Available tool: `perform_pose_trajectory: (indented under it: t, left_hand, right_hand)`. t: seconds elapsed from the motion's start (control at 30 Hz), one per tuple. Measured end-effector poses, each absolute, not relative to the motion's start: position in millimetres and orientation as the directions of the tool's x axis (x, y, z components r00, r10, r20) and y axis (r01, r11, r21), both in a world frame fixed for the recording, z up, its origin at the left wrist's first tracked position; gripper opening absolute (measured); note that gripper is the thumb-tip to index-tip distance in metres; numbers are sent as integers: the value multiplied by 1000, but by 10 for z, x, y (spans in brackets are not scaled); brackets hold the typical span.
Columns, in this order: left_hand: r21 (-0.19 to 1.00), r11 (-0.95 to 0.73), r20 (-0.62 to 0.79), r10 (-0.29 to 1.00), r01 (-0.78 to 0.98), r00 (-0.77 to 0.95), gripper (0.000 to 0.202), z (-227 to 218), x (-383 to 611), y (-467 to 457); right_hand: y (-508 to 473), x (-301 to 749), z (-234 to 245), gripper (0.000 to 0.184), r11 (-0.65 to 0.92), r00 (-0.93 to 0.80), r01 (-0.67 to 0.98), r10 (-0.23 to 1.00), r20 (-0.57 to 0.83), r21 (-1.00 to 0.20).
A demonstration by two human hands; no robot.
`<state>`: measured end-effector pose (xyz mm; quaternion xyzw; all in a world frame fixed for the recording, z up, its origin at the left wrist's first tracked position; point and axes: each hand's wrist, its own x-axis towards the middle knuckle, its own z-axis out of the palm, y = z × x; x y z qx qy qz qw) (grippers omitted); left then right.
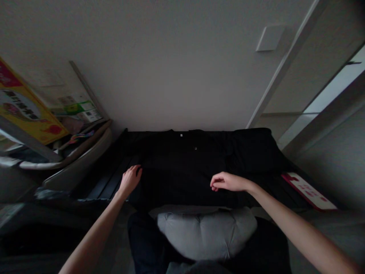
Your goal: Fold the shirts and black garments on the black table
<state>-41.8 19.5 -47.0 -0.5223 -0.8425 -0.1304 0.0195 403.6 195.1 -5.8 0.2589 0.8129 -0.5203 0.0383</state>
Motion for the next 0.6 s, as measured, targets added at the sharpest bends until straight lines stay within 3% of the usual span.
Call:
perform_pose_trajectory:
  t: [0.07,0.17,0.3,0.43,0.6]
  left_hand:
    - [207,599,148,762,773,-630,59,-460,-486,352]
    - [241,728,28,656,642,-754,68,-516,-604,608]
    - [256,752,-37,635,607,-771,71,-641,-772,924]
    - [286,784,-55,588,551,-807,73,-706,-916,1171]
    - [350,808,-75,529,475,-845,71,-750,-1060,1406]
  right_hand:
    - [2091,3924,-251,25,452,-823,446,546,-156,-772]
    - [2249,3761,-597,27,596,-742,495,668,49,-632]
    - [2332,3625,-995,39,630,-641,641,754,145,-439]
    - [2319,3623,-1230,46,651,-612,686,758,225,-326]
    - [2284,3667,-1320,49,692,-629,667,721,290,-276]
